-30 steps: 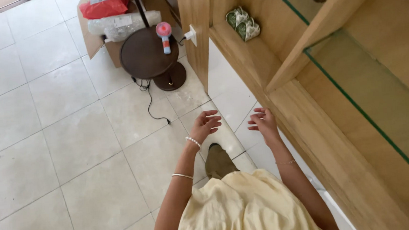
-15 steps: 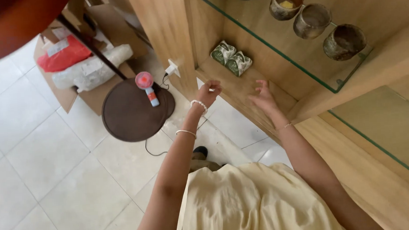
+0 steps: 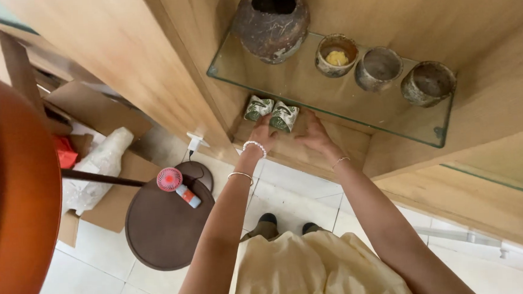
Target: The person picks up a packaged item from a shelf, walks to a table, places it with a group of identical items, and then returns to the shelf to pick up another item.
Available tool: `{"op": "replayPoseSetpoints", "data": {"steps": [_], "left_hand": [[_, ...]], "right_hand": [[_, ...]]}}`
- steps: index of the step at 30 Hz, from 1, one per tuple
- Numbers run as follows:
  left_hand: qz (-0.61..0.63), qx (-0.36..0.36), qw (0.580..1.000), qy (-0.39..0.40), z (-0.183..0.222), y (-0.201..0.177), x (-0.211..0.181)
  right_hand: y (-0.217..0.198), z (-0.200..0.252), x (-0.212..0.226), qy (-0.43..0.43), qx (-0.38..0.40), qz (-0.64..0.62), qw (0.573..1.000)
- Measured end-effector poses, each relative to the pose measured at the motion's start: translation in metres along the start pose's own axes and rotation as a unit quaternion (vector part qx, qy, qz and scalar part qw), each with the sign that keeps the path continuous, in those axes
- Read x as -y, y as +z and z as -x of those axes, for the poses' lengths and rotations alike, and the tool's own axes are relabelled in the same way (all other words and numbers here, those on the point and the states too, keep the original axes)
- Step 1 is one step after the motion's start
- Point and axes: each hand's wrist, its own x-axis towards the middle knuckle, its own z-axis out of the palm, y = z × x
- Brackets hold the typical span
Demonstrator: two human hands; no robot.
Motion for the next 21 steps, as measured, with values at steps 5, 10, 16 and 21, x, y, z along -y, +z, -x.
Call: {"op": "replayPoseSetpoints", "data": {"steps": [5,10,16,21], "left_hand": [[0.015,0.012,1.0,0.013,-0.005,0.01,0.009],[0.068,0.062,0.993,-0.076,0.0,0.006,0.002],[0.06,0.108,0.987,-0.102,0.006,0.019,0.015],[0.076,0.145,0.979,-0.126,0.006,0.019,0.021]], "right_hand": [[-0.006,0.001,0.034,0.035,0.001,0.014,0.999],[0.003,-0.01,0.031,0.074,0.02,0.01,0.997],[0.011,0.001,0.013,0.116,0.045,-0.132,0.983],[0.007,0.028,0.032,0.103,0.014,-0.058,0.993]]}}
